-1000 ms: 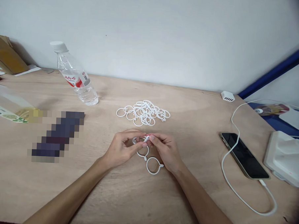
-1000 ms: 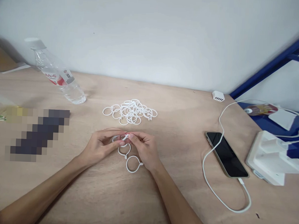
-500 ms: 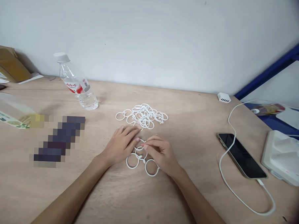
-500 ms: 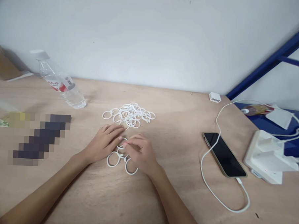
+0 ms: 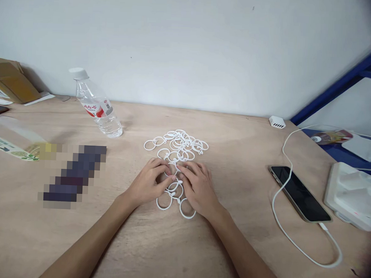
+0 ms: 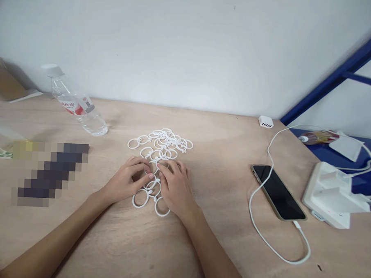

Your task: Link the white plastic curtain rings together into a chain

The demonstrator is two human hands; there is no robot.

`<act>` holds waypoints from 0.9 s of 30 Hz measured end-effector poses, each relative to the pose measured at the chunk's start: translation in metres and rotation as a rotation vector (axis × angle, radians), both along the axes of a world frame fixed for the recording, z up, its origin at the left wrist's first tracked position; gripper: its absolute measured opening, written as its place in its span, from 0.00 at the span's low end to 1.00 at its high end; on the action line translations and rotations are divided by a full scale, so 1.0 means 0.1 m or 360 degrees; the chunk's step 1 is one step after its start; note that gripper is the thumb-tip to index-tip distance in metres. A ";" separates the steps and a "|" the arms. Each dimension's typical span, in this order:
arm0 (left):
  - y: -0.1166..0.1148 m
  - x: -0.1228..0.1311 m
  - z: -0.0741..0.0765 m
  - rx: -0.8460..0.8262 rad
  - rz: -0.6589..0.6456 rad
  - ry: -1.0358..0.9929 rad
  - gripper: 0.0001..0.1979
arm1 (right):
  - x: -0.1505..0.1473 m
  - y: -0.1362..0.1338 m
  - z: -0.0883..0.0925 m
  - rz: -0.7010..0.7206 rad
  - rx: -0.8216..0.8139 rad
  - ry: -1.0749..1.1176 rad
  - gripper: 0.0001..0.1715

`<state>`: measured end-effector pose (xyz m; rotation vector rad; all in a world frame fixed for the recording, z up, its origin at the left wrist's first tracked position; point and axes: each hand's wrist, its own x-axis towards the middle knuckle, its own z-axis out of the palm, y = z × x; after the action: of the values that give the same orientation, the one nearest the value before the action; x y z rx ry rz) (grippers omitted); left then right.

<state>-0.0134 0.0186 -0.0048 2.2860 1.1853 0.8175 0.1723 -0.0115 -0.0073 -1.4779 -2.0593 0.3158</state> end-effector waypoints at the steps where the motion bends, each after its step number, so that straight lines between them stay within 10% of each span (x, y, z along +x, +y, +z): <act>1: 0.00 0.00 0.01 -0.0012 -0.0007 0.0002 0.08 | 0.01 0.01 -0.02 -0.0022 0.0016 0.0040 0.18; 9: -0.01 -0.01 0.01 -0.0044 -0.0006 0.0014 0.06 | 0.07 0.08 -0.10 -0.0283 0.0220 0.0314 0.14; 27: -0.09 0.02 0.08 0.0088 -0.0107 -0.0162 0.13 | 0.05 0.06 -0.04 -0.0005 0.0135 0.0444 0.08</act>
<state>-0.0112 0.0099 0.0035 2.2860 1.0481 0.9401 0.1778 -0.0056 -0.0117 -1.3065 -1.8257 0.4038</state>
